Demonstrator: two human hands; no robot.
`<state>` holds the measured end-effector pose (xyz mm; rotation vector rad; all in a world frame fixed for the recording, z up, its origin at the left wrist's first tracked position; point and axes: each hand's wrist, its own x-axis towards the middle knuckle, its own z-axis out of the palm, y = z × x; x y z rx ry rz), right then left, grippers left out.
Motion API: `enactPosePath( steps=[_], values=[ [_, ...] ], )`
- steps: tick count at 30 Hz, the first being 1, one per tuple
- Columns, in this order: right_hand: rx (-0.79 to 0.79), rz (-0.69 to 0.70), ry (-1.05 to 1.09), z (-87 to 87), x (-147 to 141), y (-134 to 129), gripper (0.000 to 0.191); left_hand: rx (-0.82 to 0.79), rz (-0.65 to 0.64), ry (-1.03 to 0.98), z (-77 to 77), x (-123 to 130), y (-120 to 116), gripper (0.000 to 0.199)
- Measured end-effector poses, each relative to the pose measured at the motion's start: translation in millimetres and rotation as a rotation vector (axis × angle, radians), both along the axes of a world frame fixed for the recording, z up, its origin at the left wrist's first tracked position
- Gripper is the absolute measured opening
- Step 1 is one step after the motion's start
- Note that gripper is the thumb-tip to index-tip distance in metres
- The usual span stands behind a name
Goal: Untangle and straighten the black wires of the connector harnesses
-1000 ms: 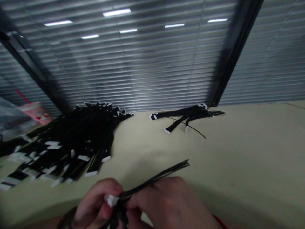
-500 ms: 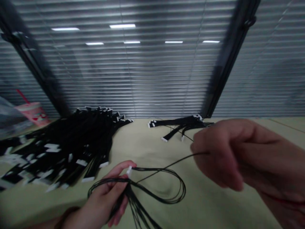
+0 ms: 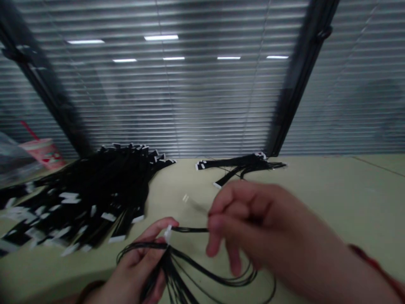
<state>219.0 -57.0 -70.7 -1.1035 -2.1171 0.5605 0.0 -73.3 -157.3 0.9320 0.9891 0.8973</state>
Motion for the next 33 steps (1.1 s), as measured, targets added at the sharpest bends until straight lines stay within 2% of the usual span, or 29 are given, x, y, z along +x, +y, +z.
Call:
enactPosePath(
  steps=[1,2,3,5,6,9,14,20,27,29,33],
  values=[
    [0.008,0.062,-0.061,-7.9,-11.4,-4.1,0.019,0.002,0.012,-0.016,0.9,-0.1,-1.4,0.076],
    [0.111,0.039,-0.145,-16.8,-20.7,-7.9,0.016,0.004,0.016,-0.033,1.7,-0.2,-2.8,0.077],
    [0.304,0.021,-0.204,-25.9,-27.5,-11.0,0.018,0.01,0.018,-0.047,2.3,0.0,-4.1,0.078],
    [0.5,0.074,-0.286,-41.9,-33.5,-15.1,0.023,0.009,0.007,-0.067,2.5,0.5,-6.3,0.078],
    [0.529,0.095,-0.306,-47.8,-33.6,-16.1,0.024,0.003,0.006,-0.071,2.2,0.7,-7.0,0.077],
    [0.482,0.095,-0.328,-56.4,-29.9,-16.1,0.023,-0.019,0.013,-0.089,0.8,1.0,-8.1,0.07],
    [0.49,0.1,-0.353,-53.9,-30.2,-16.3,0.024,0.011,0.009,-0.117,3.0,1.3,-8.4,0.051],
    [0.48,0.104,-0.327,-50.1,-32.6,-16.9,0.023,0.105,-0.047,-0.143,-1.3,1.9,-7.9,0.043],
    [0.477,0.148,-0.372,-49.3,-36.6,-16.3,0.027,0.216,-0.166,-0.059,-5.1,-2.4,-9.4,0.036],
    [0.501,0.141,-0.379,-44.3,-38.1,-15.4,0.029,0.211,-0.152,-0.06,-6.2,-2.4,-9.7,0.036],
    [0.711,-0.051,-0.366,-36.4,-27.7,-17.6,0.019,0.213,0.0,-0.001,-12.8,-4.0,-5.8,0.039]
  ],
)
